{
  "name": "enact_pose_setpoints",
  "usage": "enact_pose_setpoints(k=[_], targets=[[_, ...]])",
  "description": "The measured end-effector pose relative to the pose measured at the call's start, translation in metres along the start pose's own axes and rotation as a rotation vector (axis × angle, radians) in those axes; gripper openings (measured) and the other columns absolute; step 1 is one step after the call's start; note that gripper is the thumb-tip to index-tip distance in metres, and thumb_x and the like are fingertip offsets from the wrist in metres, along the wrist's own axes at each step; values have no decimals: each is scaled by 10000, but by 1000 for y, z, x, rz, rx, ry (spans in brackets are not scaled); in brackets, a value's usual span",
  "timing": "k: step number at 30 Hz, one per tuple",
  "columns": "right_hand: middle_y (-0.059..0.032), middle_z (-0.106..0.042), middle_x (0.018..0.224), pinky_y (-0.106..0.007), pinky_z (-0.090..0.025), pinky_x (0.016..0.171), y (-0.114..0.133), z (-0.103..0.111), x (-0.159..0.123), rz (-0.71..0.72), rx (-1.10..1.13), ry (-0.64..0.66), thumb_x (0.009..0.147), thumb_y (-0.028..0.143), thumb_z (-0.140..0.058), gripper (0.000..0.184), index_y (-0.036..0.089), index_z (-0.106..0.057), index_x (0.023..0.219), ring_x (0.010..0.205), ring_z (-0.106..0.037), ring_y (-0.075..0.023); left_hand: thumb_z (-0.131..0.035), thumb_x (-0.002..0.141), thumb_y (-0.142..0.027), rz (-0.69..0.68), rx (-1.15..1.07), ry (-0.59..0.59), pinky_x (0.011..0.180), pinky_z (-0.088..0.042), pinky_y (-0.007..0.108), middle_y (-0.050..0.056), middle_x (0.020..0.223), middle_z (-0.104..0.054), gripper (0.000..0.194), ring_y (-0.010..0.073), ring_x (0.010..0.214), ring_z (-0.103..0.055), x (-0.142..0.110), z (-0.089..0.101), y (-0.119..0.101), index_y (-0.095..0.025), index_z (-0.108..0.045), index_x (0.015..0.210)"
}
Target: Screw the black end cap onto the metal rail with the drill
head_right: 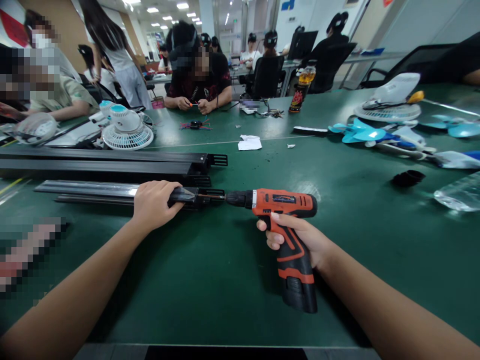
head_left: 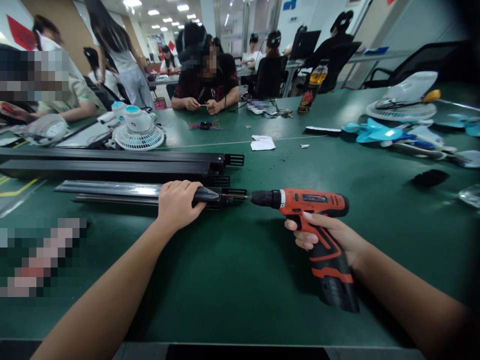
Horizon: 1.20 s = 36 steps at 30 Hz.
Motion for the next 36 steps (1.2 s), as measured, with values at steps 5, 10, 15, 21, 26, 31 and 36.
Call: enact_pose_setpoints(k=[5,10,15,21,26,31,36], targets=[[43,-530,653,-209,-452,554,0,-2,0,-1,5,-4,852,459,-912,340,181,-736,937,560,-397,-83,-675,945,-400,-3,3,-7,995,-518,524,97,1077,-817,318,351,1030,-744,-1,-1,0,-216,-764,1189],[54,-493,578,-182,-428,540,2,-4,-1,-44,25,2,808,479,-949,398,145,-755,906,561,-428,-82,-668,957,-406,8,-9,4,1000,-509,516,96,1081,-815,307,341,1038,-741,0,-1,1,-231,-756,1194],[51,-502,598,-194,-431,542,2,-4,-2,-32,21,1,823,472,-936,376,157,-756,919,566,-423,-89,-666,953,-403,14,-13,16,992,-510,523,97,1083,-816,305,347,1037,-738,1,0,0,-235,-753,1193],[41,-521,664,-199,-441,551,0,0,0,-12,19,-2,850,456,-911,346,170,-744,949,566,-395,-82,-666,951,-402,15,-13,20,1006,-508,527,107,1096,-814,321,353,1055,-743,0,0,-1,-225,-763,1201],[35,-536,685,-200,-428,545,-1,2,0,-14,31,-7,845,450,-917,352,166,-741,956,568,-395,-75,-663,952,-408,22,-25,19,1011,-507,532,107,1088,-813,322,353,1054,-743,1,0,0,-228,-766,1199],[33,-543,697,-213,-426,541,-1,2,1,-9,26,-11,858,446,-905,340,171,-738,967,566,-399,-81,-656,958,-406,16,-14,24,1000,-508,529,103,1098,-815,325,351,1054,-740,0,0,-1,-221,-761,1203],[31,-550,693,-234,-427,537,0,1,1,-6,10,-17,870,448,-891,324,174,-740,954,567,-409,-95,-657,958,-410,17,1,15,991,-511,514,87,1093,-819,306,338,1042,-738,0,0,0,-239,-751,1194]])
Point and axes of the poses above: each hand's wrist, its own x-axis towards the middle knuckle, its own z-axis out of the back of the hand, y = z × x, the point moved 1 cm from there along x, towards the middle knuckle
